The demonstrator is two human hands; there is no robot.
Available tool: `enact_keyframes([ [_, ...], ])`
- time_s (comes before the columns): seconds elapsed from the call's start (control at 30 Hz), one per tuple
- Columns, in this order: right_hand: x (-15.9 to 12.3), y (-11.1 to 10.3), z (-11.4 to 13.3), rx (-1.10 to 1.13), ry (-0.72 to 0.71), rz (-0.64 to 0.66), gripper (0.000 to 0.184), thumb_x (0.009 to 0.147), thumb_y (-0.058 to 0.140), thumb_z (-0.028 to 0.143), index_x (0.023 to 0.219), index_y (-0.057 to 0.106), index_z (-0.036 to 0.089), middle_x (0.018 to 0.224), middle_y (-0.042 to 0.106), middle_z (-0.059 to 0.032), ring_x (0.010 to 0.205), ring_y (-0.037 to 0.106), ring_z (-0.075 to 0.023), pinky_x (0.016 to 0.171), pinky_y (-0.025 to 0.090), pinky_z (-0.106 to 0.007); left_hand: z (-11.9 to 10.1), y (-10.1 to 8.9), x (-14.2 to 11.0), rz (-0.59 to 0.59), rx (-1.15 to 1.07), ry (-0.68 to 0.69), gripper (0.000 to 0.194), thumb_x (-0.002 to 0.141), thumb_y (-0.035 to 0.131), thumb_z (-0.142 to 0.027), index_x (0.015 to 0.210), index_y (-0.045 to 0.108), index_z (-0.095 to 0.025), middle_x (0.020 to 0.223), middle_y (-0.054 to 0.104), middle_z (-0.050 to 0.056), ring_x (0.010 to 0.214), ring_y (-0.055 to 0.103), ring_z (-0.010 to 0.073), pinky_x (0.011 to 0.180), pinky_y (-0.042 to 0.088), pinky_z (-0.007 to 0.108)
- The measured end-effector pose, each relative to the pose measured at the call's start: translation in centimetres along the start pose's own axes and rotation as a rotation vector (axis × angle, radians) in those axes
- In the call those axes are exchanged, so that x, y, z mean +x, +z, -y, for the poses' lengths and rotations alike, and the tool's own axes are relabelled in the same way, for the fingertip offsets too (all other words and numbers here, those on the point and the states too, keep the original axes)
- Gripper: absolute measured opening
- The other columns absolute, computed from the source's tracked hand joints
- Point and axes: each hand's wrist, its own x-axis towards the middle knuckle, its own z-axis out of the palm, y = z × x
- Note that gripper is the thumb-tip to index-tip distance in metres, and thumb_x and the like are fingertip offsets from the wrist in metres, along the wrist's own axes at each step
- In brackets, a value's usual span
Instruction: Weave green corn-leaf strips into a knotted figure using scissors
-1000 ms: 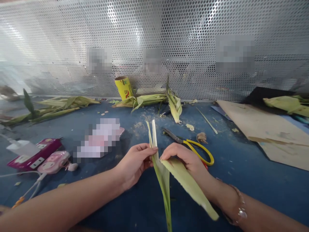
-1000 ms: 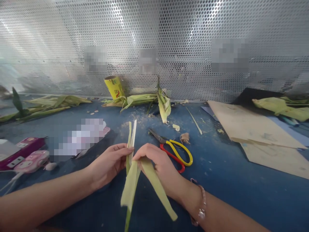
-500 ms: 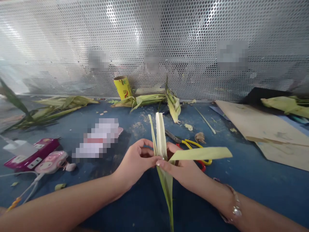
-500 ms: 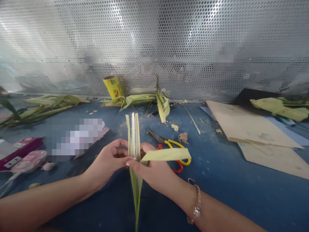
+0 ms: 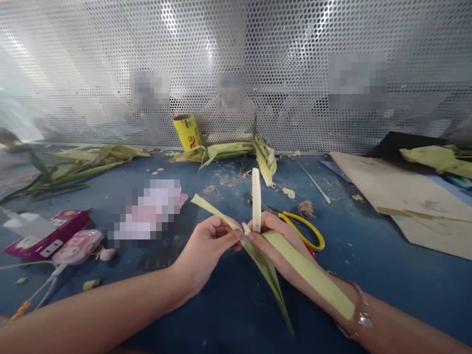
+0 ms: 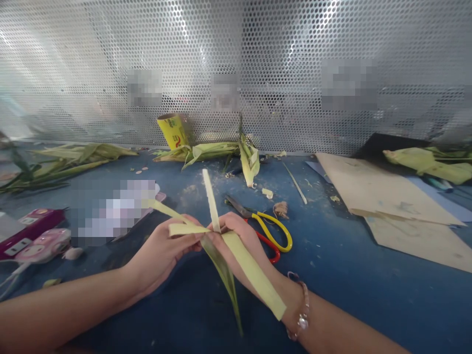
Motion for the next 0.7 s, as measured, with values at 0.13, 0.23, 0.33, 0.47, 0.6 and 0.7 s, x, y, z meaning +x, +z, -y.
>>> enact_keyframes([
  [0.13, 0.0, 0.0, 0.3, 0.099, 0.109, 0.028, 0.009, 0.079, 0.056, 0.027, 0.078, 0.059, 0.019, 0.073, 0.06, 0.0009, 0.069, 0.055, -0.0136, 0.063, 0.043, -0.025, -0.1, 0.0, 0.1, 0.017, -0.059, -0.024, 0.015, 0.069, 0.068, -0.023, 0.068, 0.058, -0.012, 0.066, 0.058, -0.002, 0.06, 0.053, 0.0066, 0.061, 0.044, 0.021],
  [0.23, -0.1, 0.1, 0.1, 0.178, 0.152, 0.031, 0.01, 0.079, 0.056, 0.028, 0.08, 0.061, 0.019, 0.076, 0.062, 0.0007, 0.07, 0.056, -0.0143, 0.064, 0.044, -0.025, -0.1, 0.0, 0.2, 0.039, -0.117, -0.079, 0.016, 0.069, 0.068, -0.023, 0.069, 0.058, -0.011, 0.069, 0.059, 0.0, 0.062, 0.053, 0.0065, 0.063, 0.045, 0.02],
  [0.33, -0.2, 0.3, -0.3, 0.232, 0.174, 0.019, 0.011, 0.078, 0.058, 0.031, 0.081, 0.061, 0.021, 0.074, 0.062, 0.0009, 0.069, 0.056, -0.0145, 0.063, 0.044, -0.025, -0.2, -0.1, 0.2, 0.05, -0.152, -0.125, 0.017, 0.07, 0.068, -0.024, 0.069, 0.058, -0.01, 0.068, 0.059, 0.0, 0.061, 0.053, 0.0059, 0.063, 0.045, 0.019],
  [0.47, -0.2, 0.3, -0.7, 0.25, 0.098, 0.035, 0.01, 0.079, 0.059, 0.031, 0.078, 0.061, 0.021, 0.079, 0.062, 0.0004, 0.075, 0.057, -0.0146, 0.068, 0.044, -0.026, -0.2, -0.3, 0.3, 0.046, -0.173, -0.171, 0.017, 0.072, 0.066, -0.025, 0.069, 0.056, -0.011, 0.063, 0.056, -0.001, 0.056, 0.053, 0.0058, 0.061, 0.047, 0.02],
  [0.6, -0.2, 0.1, -0.9, 0.267, -0.053, 0.068, 0.006, 0.08, 0.058, 0.027, 0.079, 0.06, 0.021, 0.087, 0.061, -0.0014, 0.086, 0.057, -0.0159, 0.078, 0.043, -0.03, -0.3, -0.6, 0.8, -0.013, -0.192, -0.157, 0.015, 0.076, 0.062, -0.023, 0.069, 0.054, -0.012, 0.059, 0.052, -0.002, 0.055, 0.052, 0.006, 0.064, 0.048, 0.022],
  [0.7, -0.2, -0.1, -0.9, 0.242, -0.101, 0.083, 0.004, 0.079, 0.059, 0.025, 0.081, 0.061, 0.022, 0.089, 0.061, -0.0018, 0.086, 0.057, -0.0156, 0.079, 0.043, -0.03, -0.4, -0.7, 1.1, -0.07, -0.207, -0.149, 0.014, 0.076, 0.061, -0.02, 0.068, 0.053, -0.013, 0.056, 0.048, -0.004, 0.052, 0.049, 0.005, 0.063, 0.048, 0.021],
])
